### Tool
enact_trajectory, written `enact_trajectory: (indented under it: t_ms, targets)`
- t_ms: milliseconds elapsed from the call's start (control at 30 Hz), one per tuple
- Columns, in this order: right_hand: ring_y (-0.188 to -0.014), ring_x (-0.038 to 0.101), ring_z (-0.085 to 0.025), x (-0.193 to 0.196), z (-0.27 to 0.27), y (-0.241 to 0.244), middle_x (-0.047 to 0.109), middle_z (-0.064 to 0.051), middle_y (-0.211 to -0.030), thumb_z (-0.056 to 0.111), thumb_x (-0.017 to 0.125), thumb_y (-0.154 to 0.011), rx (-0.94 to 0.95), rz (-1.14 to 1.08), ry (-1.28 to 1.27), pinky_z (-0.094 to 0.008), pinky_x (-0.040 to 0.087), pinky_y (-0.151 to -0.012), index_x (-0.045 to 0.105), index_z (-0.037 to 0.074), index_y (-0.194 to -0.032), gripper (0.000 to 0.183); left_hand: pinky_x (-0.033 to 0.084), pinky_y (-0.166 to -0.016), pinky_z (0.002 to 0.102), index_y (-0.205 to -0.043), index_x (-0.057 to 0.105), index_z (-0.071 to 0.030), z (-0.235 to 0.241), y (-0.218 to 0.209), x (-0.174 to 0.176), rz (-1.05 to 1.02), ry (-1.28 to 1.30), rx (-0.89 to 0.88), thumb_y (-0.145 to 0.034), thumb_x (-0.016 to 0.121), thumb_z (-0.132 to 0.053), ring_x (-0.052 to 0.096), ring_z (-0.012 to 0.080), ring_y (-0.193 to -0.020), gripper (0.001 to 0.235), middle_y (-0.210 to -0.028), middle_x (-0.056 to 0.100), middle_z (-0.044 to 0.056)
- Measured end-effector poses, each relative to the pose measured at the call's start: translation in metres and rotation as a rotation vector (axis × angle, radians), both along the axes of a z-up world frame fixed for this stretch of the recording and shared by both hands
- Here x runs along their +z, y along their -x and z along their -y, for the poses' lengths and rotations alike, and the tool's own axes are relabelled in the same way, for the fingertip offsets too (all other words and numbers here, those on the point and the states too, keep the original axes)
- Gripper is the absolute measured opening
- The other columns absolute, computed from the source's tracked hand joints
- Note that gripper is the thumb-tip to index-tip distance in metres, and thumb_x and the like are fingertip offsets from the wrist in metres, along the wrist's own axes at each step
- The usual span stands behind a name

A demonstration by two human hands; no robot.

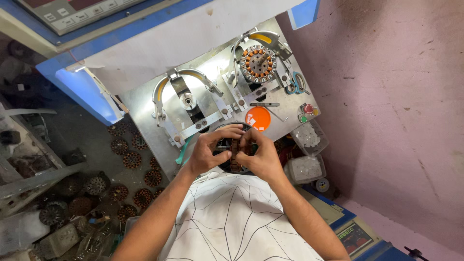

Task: The person manipulates motor stators by hand and using a small green tool, inserting components into the winding machinery and adjusting the copper wire coils.

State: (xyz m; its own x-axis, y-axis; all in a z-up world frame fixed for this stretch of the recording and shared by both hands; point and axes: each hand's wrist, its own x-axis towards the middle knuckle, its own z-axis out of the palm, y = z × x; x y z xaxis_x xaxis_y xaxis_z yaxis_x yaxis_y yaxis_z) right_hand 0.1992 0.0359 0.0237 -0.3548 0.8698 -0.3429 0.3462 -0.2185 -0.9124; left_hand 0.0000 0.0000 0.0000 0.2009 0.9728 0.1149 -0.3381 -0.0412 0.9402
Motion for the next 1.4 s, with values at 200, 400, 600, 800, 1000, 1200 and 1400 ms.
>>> enact_trajectory:
  t_ms: [200,400,600,800,1000,1200,1400]
  targets:
    - [-0.072,0.061,-0.005,0.003,-0.024,-0.027,0.067,0.001,-0.081,0.009,0.082,-0.077,0.063,-0.126,0.021,-0.021,0.052,-0.066,0.066,0.003,-0.095,0.025,0.036,-0.127,0.047,-0.118,0.068,0.003,-0.002,-0.010,-0.001,0.015,-0.003,0.061,-0.077,0.066,-0.001,0.053,0.0338,-0.145,0.042,-0.132,0.069,0.018]
    - [-0.094,0.064,-0.015,-0.051,-0.139,-0.039,0.065,-0.011,-0.116,0.015,0.088,-0.076,-0.321,0.119,-0.350,-0.026,0.055,-0.072,0.062,0.003,-0.120,0.053,0.035,-0.128,0.050,-0.115,0.070,0.003,-0.011,-0.014,-0.003,0.036,-0.009,0.070,-0.076,0.071,-0.005,0.053,0.0364,-0.144,0.040,-0.129,0.071,0.020]
    - [-0.137,0.048,-0.039,-0.101,-0.200,-0.012,0.040,-0.019,-0.151,0.027,0.099,-0.065,-0.224,0.244,-0.590,-0.048,0.049,-0.108,0.031,0.008,-0.154,0.114,0.040,-0.121,0.050,-0.116,0.070,0.008,-0.020,-0.016,-0.006,0.116,0.243,0.177,-0.086,0.063,-0.005,0.059,0.0369,-0.136,0.034,-0.129,0.071,0.026]
    - [-0.144,0.043,-0.040,-0.107,-0.218,0.002,0.035,-0.021,-0.158,0.029,0.097,-0.067,-0.223,0.175,-0.519,-0.048,0.046,-0.113,0.018,0.011,-0.159,0.123,0.047,-0.116,0.049,-0.120,0.065,0.013,-0.029,-0.030,-0.003,0.081,0.327,0.335,-0.087,0.062,0.000,0.065,0.0370,-0.126,0.035,-0.130,0.068,0.031]
    - [-0.145,0.043,-0.042,-0.110,-0.228,0.003,0.036,-0.023,-0.158,0.028,0.099,-0.066,-0.211,0.138,-0.588,-0.047,0.043,-0.117,0.018,0.008,-0.159,0.125,0.051,-0.113,0.051,-0.119,0.064,0.015,-0.034,-0.034,0.002,0.046,0.383,0.416,-0.087,0.062,-0.002,0.066,0.0378,-0.126,0.036,-0.128,0.068,0.034]
    - [-0.142,0.050,-0.042,-0.110,-0.237,0.003,0.041,-0.022,-0.157,0.030,0.099,-0.066,-0.199,0.124,-0.641,-0.044,0.047,-0.117,0.025,0.010,-0.157,0.119,0.052,-0.112,0.053,-0.121,0.063,0.015,-0.040,-0.036,0.007,0.046,0.398,0.420,-0.087,0.062,-0.004,0.065,0.0384,-0.126,0.038,-0.129,0.067,0.034]
    - [-0.122,0.059,-0.041,-0.099,-0.238,0.008,0.035,-0.025,-0.149,0.032,0.098,-0.068,-0.092,0.334,-0.611,-0.042,0.060,-0.087,0.036,0.023,-0.148,0.102,0.048,-0.109,0.052,-0.122,0.063,0.016,-0.038,-0.034,0.003,0.045,0.384,0.403,-0.087,0.064,-0.003,0.065,0.0389,-0.127,0.039,-0.129,0.067,0.035]
